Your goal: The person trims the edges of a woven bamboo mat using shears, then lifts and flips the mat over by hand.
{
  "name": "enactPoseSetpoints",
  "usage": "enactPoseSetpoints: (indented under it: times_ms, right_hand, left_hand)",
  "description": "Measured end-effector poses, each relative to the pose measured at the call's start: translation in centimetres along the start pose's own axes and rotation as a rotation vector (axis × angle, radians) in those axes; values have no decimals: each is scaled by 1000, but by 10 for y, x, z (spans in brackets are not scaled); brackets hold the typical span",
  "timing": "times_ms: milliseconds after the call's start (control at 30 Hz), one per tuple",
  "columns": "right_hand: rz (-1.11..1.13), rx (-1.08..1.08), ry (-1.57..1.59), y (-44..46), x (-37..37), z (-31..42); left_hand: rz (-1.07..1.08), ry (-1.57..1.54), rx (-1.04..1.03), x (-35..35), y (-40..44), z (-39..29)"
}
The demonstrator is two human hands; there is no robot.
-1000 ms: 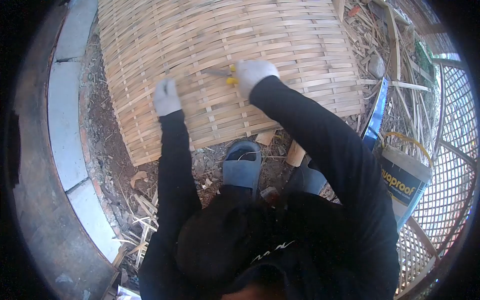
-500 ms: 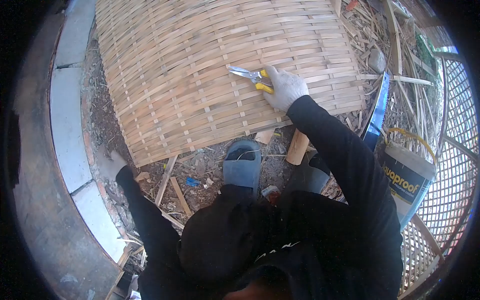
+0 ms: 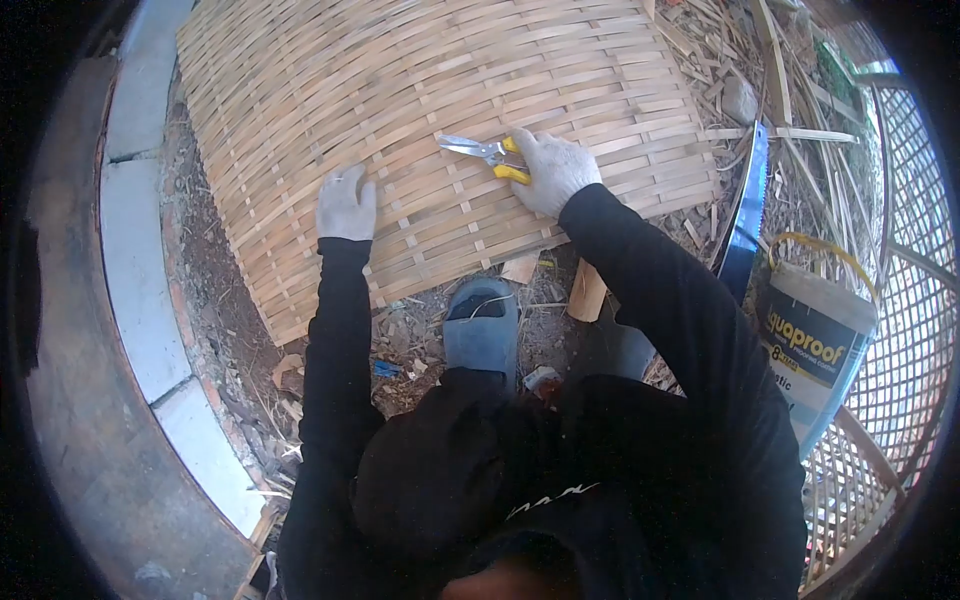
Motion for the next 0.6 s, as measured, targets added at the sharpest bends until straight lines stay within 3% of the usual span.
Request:
enactPoseSetpoints:
  times_ms: [100, 400, 500, 600]
  right_hand:
    - [46, -16, -13, 1, -1, 0]
    - [10, 20, -8, 2, -2, 0]
    - [37, -2, -21, 1, 0, 1]
    - [-12, 15, 0, 0, 2, 2]
  left_hand:
    - [-81, -58, -43, 2, 4, -1]
    - [-122, 148, -210, -2, 16, -14]
    - [69, -206, 81, -6, 22, 5]
    - [166, -422, 200, -8, 26, 8]
Point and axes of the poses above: each hand's wrist, its own y-axis towards the middle knuckle, its own x-axis out of the back of the hand, z = x × y, the point moved 7 cm from there along y, towards the middle knuckle, and after that the axes turned 10 degrees about x, right-handed, at the moved point
